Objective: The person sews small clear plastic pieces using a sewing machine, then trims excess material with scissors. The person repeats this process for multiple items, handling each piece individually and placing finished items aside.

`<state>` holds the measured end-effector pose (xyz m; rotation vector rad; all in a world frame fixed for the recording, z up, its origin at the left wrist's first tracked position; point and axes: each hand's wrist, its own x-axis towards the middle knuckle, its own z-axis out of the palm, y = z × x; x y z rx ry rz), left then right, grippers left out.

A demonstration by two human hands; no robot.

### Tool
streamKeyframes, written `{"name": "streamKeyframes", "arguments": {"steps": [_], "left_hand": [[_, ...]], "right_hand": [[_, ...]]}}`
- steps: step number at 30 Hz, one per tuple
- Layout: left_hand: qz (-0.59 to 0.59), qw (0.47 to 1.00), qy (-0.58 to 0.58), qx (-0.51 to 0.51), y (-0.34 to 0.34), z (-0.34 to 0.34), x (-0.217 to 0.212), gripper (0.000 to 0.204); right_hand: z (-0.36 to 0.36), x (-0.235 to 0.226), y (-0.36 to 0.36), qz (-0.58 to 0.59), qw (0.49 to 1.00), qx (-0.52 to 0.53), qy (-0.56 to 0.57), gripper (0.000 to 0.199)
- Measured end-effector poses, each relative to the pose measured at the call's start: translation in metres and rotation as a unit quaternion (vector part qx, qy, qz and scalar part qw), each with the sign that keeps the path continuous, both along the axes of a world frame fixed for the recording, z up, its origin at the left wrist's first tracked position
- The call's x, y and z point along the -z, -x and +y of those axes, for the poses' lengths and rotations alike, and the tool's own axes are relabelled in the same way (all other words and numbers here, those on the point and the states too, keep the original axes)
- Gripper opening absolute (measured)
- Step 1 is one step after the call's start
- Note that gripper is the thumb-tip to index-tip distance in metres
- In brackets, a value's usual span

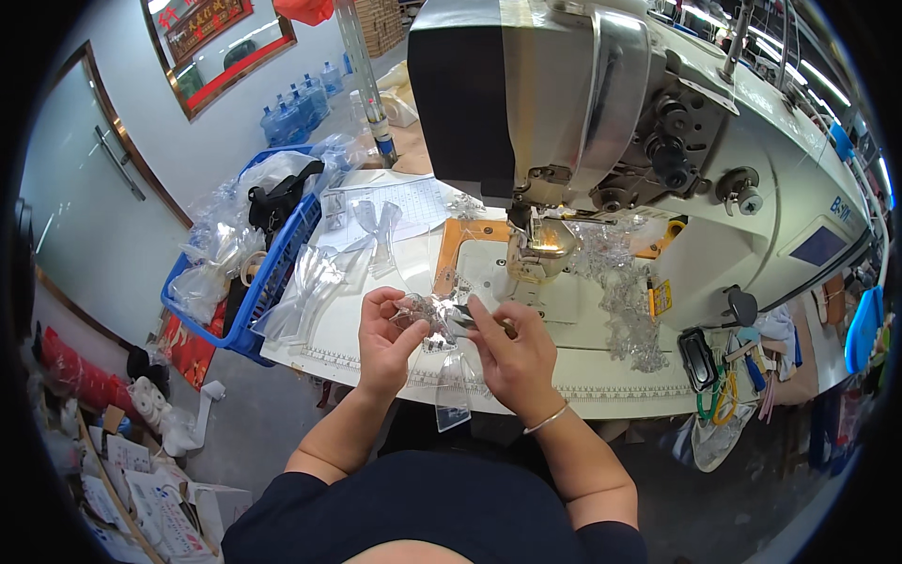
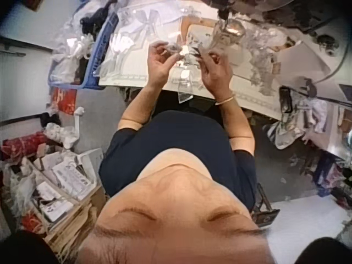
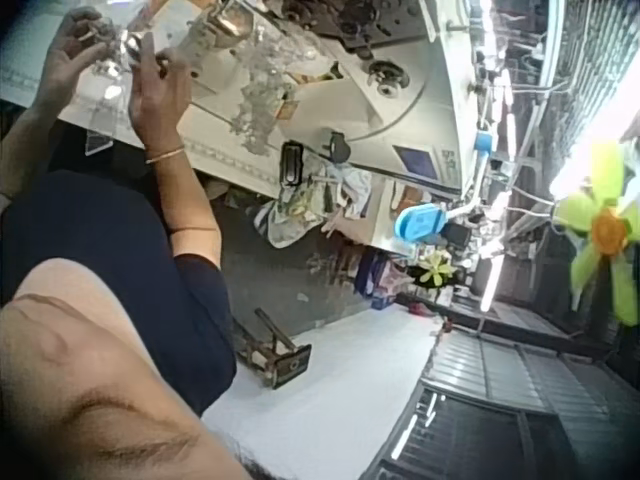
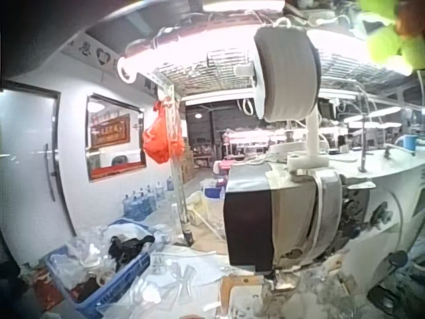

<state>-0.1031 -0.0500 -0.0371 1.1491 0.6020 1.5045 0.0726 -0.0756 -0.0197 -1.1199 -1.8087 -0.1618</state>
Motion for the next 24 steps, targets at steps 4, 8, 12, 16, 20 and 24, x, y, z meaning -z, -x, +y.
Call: {"name": "streamKeyframes", "arguments": {"steps": [4, 8, 12, 16, 20, 24], "left_hand": [[0.008, 1.000, -0.011, 0.005, 0.000, -0.008, 0.000, 0.044], [0.022, 1.000, -0.007, 0.012, -0.001, -0.011, 0.004, 0.044], [0.032, 0.999, -0.013, 0.017, -0.001, -0.012, 0.009, 0.045], [0.082, 0.993, -0.078, -0.036, -0.003, -0.013, 0.006, 0.042], [0.303, 0.788, -0.487, -0.223, 0.021, 0.015, -0.001, 0.029], [0.400, 0.638, -0.616, -0.233, 0.040, 0.011, -0.024, 0.023]], "right_hand": [[0.006, -0.005, 0.006, 0.014, 0.998, 0.002, -0.068, 0.038], [0.006, -0.003, 0.008, 0.035, 0.997, -0.020, -0.069, 0.030], [0.007, -0.003, 0.008, 0.057, 0.997, -0.030, -0.052, 0.026], [-0.001, -0.005, 0.004, 0.168, 0.983, -0.064, -0.023, 0.021], [-0.018, -0.008, -0.045, 0.418, 0.906, -0.066, -0.018, 0.026], [-0.039, -0.055, -0.061, 0.140, 0.986, -0.077, 0.044, 0.020]]}}
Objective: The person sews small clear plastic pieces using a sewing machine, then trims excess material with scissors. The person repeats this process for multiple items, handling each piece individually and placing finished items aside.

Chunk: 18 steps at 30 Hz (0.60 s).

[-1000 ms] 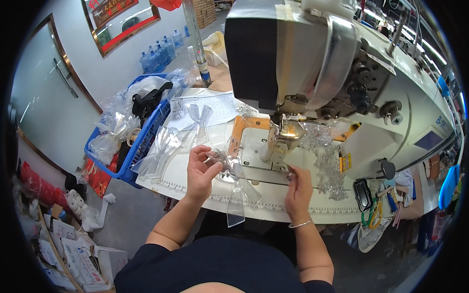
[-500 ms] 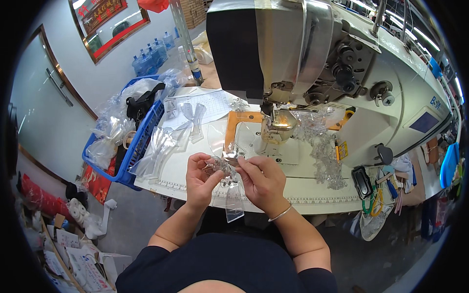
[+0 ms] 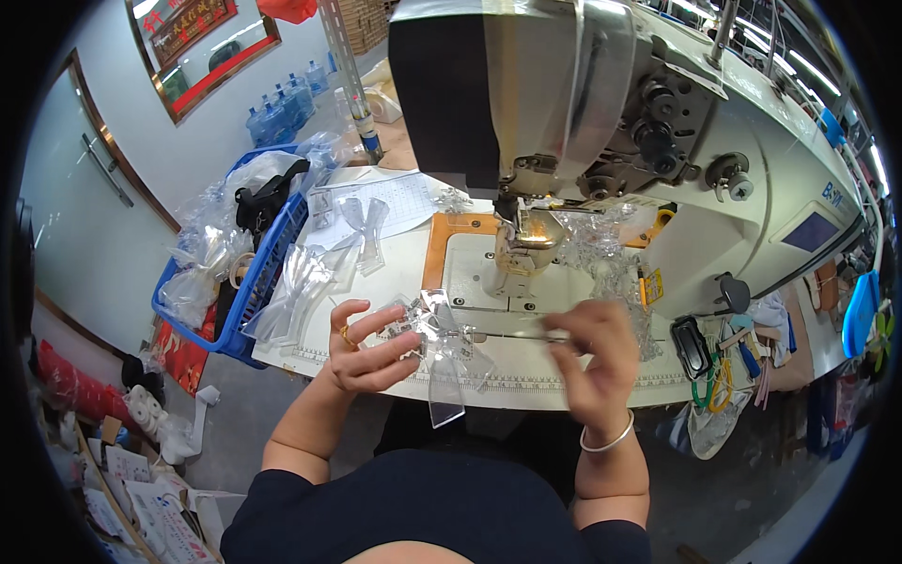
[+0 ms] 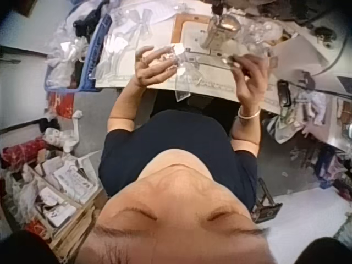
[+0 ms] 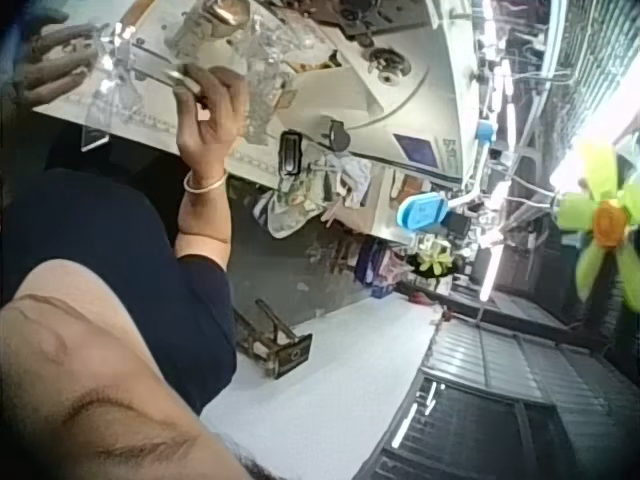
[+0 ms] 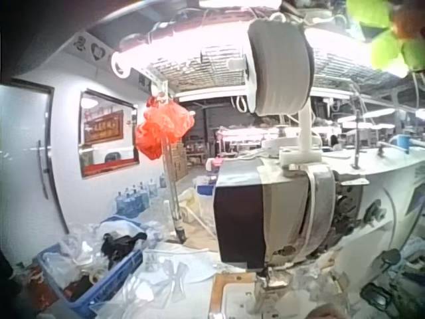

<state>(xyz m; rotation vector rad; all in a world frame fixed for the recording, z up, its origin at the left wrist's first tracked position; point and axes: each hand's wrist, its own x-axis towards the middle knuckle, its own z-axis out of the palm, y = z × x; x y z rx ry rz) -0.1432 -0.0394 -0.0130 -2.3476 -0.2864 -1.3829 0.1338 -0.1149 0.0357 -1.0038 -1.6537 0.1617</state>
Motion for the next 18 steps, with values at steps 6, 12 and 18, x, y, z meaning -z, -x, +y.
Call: {"name": "streamKeyframes", "arguments": {"steps": [6, 12, 18], "left_hand": [[0.034, 0.999, -0.005, 0.003, -0.008, 0.000, -0.001, 0.021], [0.030, 1.000, 0.001, -0.004, -0.008, -0.002, 0.001, 0.019], [0.017, 1.000, 0.001, -0.005, -0.009, -0.002, 0.002, 0.019]], "right_hand": [[0.005, 0.006, 0.020, -0.198, 0.980, -0.008, 0.002, 0.026], [0.011, 0.008, 0.027, -0.213, 0.976, -0.034, 0.006, 0.029], [0.015, 0.014, 0.027, -0.183, 0.981, -0.056, 0.023, 0.026]]}}
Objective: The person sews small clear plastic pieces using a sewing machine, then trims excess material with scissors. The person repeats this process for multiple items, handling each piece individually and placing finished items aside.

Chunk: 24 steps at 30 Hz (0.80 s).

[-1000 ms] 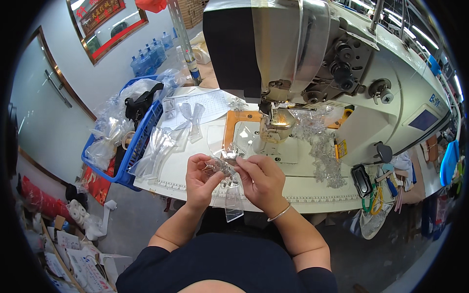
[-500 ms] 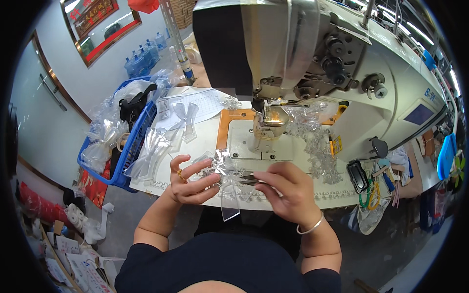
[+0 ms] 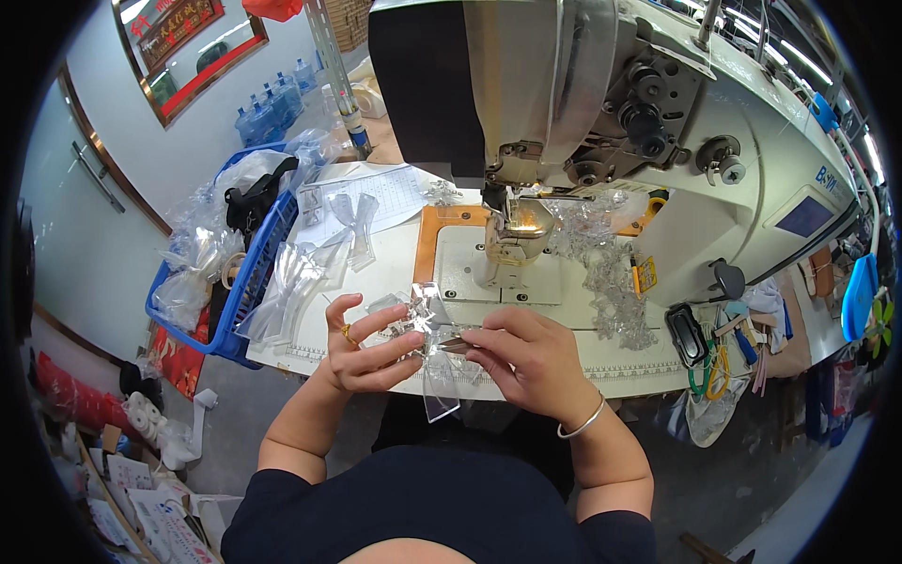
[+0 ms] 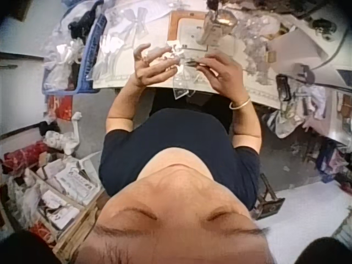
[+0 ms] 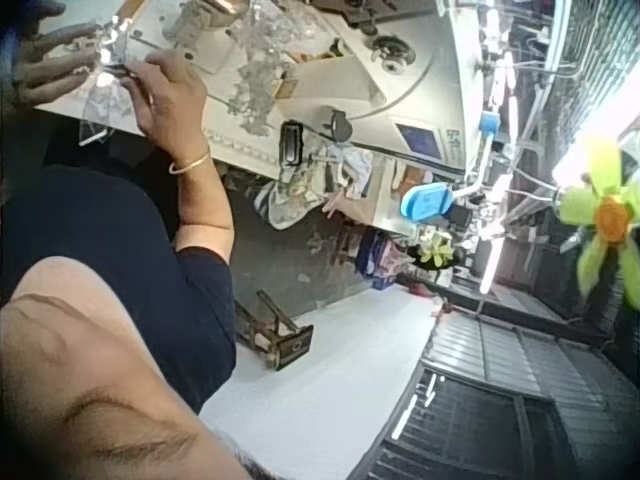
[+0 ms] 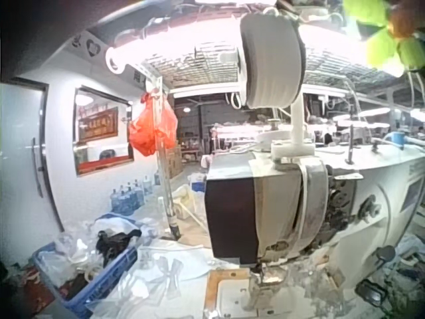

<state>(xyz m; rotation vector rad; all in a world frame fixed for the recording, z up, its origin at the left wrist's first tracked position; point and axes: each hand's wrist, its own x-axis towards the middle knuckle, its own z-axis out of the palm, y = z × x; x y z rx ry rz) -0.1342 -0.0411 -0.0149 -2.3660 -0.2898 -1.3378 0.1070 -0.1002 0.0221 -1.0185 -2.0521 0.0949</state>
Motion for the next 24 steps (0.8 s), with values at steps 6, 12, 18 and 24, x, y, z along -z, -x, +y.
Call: {"name": "streamKeyframes", "arguments": {"steps": [6, 12, 18, 24], "left_hand": [[-0.008, 1.000, 0.007, 0.008, -0.002, 0.002, 0.001, 0.018], [-0.006, 1.000, 0.016, 0.007, -0.002, 0.003, 0.003, 0.018], [0.006, 1.000, 0.022, 0.002, 0.000, 0.003, 0.008, 0.027], [-0.024, 0.994, 0.109, 0.013, -0.006, 0.002, 0.004, 0.023]], "right_hand": [[0.002, 0.005, 0.001, 0.031, 0.999, -0.002, 0.017, 0.024], [0.003, 0.012, -0.002, 0.070, 0.997, -0.002, 0.045, 0.024], [-0.001, 0.003, -0.004, 0.017, 0.999, 0.003, 0.040, 0.026], [0.003, 0.007, -0.006, 0.068, 0.997, -0.017, 0.045, 0.023]]}}
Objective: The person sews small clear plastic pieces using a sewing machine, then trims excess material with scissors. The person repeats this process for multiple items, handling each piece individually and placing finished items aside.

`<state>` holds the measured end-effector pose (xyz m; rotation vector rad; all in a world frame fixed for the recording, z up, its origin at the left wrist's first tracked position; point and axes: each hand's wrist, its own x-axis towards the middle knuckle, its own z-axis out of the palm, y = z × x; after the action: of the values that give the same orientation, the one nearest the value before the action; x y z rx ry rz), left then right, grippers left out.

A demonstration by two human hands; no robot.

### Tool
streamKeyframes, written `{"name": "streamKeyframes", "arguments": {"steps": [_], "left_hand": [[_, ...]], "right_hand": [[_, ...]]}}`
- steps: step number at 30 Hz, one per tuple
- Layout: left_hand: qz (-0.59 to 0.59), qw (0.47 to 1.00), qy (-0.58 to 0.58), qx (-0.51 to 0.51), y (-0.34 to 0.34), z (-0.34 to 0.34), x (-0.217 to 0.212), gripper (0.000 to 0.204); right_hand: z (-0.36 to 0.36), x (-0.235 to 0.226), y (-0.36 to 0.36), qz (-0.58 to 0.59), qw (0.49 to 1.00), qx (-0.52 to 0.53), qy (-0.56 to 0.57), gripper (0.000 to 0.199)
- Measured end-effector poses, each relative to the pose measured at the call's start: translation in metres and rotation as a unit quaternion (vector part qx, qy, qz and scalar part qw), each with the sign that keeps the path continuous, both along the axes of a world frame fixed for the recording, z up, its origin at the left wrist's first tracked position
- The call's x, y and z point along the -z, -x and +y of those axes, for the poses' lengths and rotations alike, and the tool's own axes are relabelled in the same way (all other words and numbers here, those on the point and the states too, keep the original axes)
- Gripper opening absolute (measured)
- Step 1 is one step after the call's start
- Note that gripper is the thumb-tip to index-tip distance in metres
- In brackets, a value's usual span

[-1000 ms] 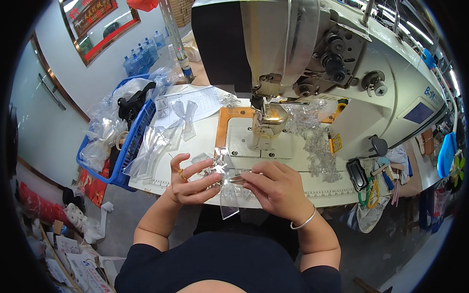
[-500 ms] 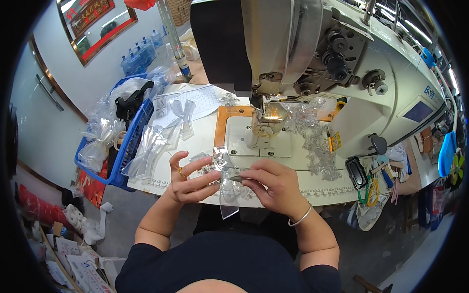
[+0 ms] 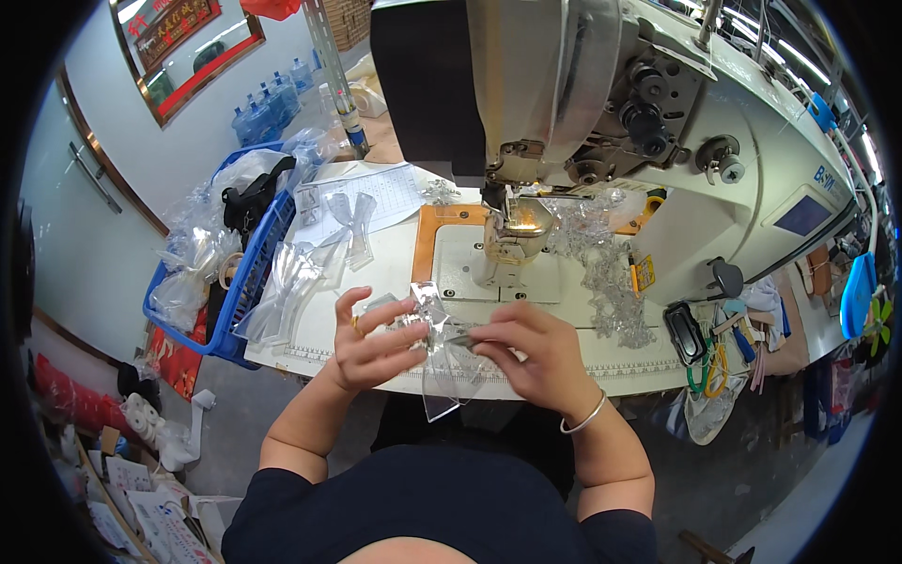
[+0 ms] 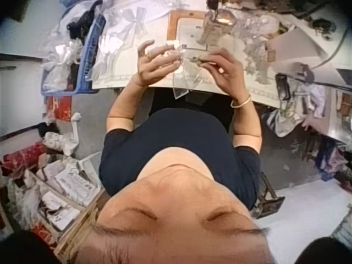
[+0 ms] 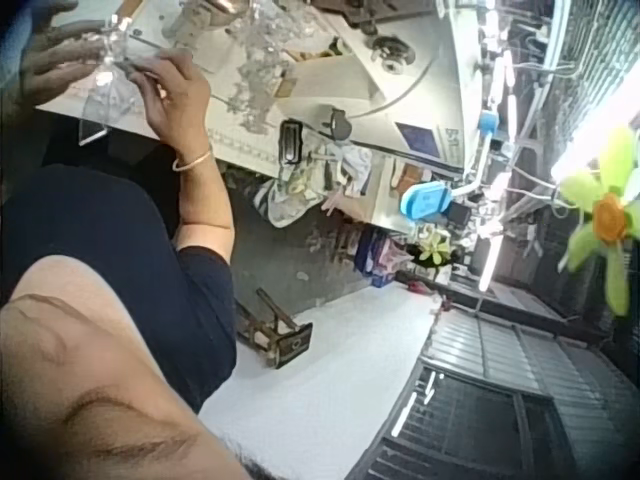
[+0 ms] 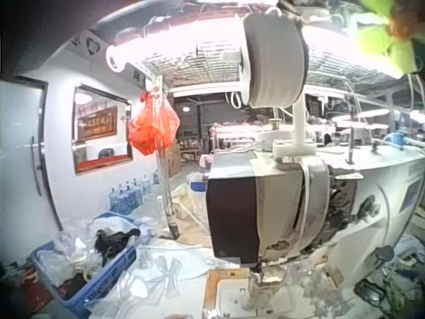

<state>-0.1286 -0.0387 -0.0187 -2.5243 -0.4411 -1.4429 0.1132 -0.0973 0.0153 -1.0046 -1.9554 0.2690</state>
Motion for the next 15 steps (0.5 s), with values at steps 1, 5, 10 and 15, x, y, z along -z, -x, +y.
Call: {"name": "streamKeyframes", "arguments": {"steps": [1, 5, 10, 15], "left_hand": [[-0.014, 0.999, 0.043, -0.006, 0.001, -0.001, 0.001, 0.024], [-0.335, 0.723, 0.582, 0.161, -0.012, -0.010, 0.001, 0.058], [-0.442, 0.387, 0.765, 0.264, -0.012, -0.006, 0.028, 0.041], [-0.479, 0.480, 0.717, 0.164, -0.033, -0.015, 0.040, 0.036]], "right_hand": [[0.003, 0.003, -0.004, 0.076, 0.996, -0.012, 0.034, 0.020], [0.010, 0.047, -0.026, 0.192, 0.955, 0.142, 0.175, 0.014], [0.008, 0.100, -0.040, -0.096, 0.944, 0.292, 0.118, 0.018], [0.006, 0.078, 0.007, 0.200, 0.959, 0.088, 0.181, 0.025]]}}
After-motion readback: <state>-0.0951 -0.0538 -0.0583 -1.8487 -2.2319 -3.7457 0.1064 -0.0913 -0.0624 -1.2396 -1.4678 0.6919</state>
